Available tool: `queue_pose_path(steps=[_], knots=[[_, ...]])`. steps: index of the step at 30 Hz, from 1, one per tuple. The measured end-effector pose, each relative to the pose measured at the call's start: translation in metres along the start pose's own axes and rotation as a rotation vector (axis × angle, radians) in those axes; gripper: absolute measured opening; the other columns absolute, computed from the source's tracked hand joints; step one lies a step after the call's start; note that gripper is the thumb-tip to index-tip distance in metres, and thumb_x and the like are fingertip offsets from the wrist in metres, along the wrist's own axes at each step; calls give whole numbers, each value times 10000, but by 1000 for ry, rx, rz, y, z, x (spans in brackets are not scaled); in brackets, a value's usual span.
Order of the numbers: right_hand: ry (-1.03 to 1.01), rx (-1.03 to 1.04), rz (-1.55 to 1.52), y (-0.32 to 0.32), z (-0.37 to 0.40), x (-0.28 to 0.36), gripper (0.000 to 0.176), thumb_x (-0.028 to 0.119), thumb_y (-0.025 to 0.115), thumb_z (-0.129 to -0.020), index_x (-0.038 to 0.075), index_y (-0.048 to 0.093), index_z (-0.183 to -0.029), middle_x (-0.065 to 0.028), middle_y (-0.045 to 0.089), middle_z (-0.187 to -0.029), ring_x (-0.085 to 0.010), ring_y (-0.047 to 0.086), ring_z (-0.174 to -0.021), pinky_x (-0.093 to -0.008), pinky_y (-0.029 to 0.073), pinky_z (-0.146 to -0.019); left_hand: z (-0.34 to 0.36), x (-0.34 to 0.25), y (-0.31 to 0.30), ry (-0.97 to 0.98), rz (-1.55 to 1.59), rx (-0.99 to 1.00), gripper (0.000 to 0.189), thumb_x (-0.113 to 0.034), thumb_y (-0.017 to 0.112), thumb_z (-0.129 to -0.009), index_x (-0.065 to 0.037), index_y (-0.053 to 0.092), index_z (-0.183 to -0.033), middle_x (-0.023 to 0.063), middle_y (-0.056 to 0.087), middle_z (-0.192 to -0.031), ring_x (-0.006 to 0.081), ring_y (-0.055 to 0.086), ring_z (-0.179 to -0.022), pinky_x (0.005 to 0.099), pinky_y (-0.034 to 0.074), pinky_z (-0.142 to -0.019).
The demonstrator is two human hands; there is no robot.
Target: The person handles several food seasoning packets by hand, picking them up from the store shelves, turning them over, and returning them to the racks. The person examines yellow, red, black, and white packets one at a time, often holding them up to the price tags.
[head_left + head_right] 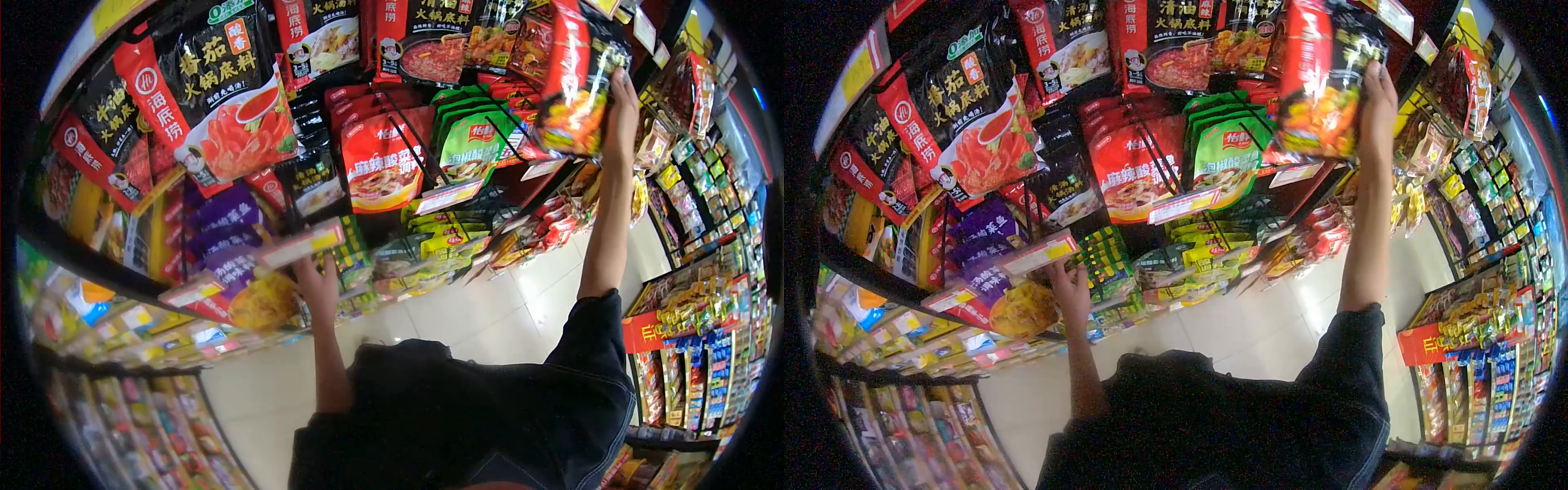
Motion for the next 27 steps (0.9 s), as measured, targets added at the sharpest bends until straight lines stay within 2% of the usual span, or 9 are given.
queue_pose_path(steps=[6,10,13,14,17,19,21,24,27], knots=[[219,-69,-42,-53,0,29,447,294,594,-1027,-8,598,-1357,-80,692,-1228,-157,679,-1064,-302,503,-974,-2,12,4,-68,-164,39,490,-101,609,-993,-57,446,-1452,209,348,-1559,313,638,-1168,396,528,-972],[277,184,-29,-55,28,57,481,300,613,-1020,-32,574,-1366,-92,693,-1223,-148,697,-1018,-275,534,-920,-7,9,13,-69,-4,25,502,-123,634,-987,-37,457,-1449,226,372,-1535,309,658,-1127,391,540,-948],[264,75,239,-88,41,27,533,329,617,-1025,-18,552,-1425,-77,656,-1300,-108,622,-1139,-259,463,-1016,-8,13,18,63,-91,18,490,-94,635,-980,-32,473,-1438,234,378,-1523,308,649,-1138,370,558,-923],[309,266,166,-105,50,13,479,309,601,-1041,-16,589,-1391,-43,649,-1293,-119,600,-1140,-257,426,-1041,-3,13,17,101,-128,34,453,-53,623,-978,-21,491,-1410,220,365,-1532,300,633,-1159,352,570,-916],[276,474,243,-209,84,-96,270,151,522,-1070,46,647,-1285,6,666,-1092,-93,610,-929,-249,501,-823,4,-8,13,6,136,120,362,-18,558,-999,-16,556,-1360,160,576,-1355,245,653,-1105,331,561,-896],[-52,660,614,-211,159,-142,272,20,511,-957,24,663,-1183,11,568,-819,-86,524,-694,-254,448,-628,9,-14,12,-67,340,163,276,-110,582,-997,-10,640,-1248,135,707,-1076,182,673,-934,288,536,-830],[627,774,167,-104,233,-64,411,188,583,-959,46,610,-1344,69,508,-789,-47,436,-644,-213,380,-586,12,-48,-3,-243,533,295,288,-171,557,-1029,-5,660,-1240,96,726,-987,157,668,-906,280,539,-834],[821,728,19,-43,302,-88,335,186,575,-1018,27,599,-1312,68,506,-786,-45,445,-688,-218,371,-618,16,-78,-18,-352,754,504,399,-281,465,-1066,29,660,-1225,146,710,-1095,196,693,-965,310,560,-847],[672,734,210,10,340,-97,276,186,587,-1021,10,615,-1232,22,541,-753,-76,475,-690,-264,392,-624,23,-88,-27,-255,648,631,318,-237,577,-1016,-19,672,-1227,129,713,-1167,203,686,-1057,324,546,-902]])
Point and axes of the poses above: each hand's wrist, its own z-axis away from the middle knuckle, its own y-axis out of the palm, x = y × z, the point moved 2 cm from there along -z, towards the middle knuckle
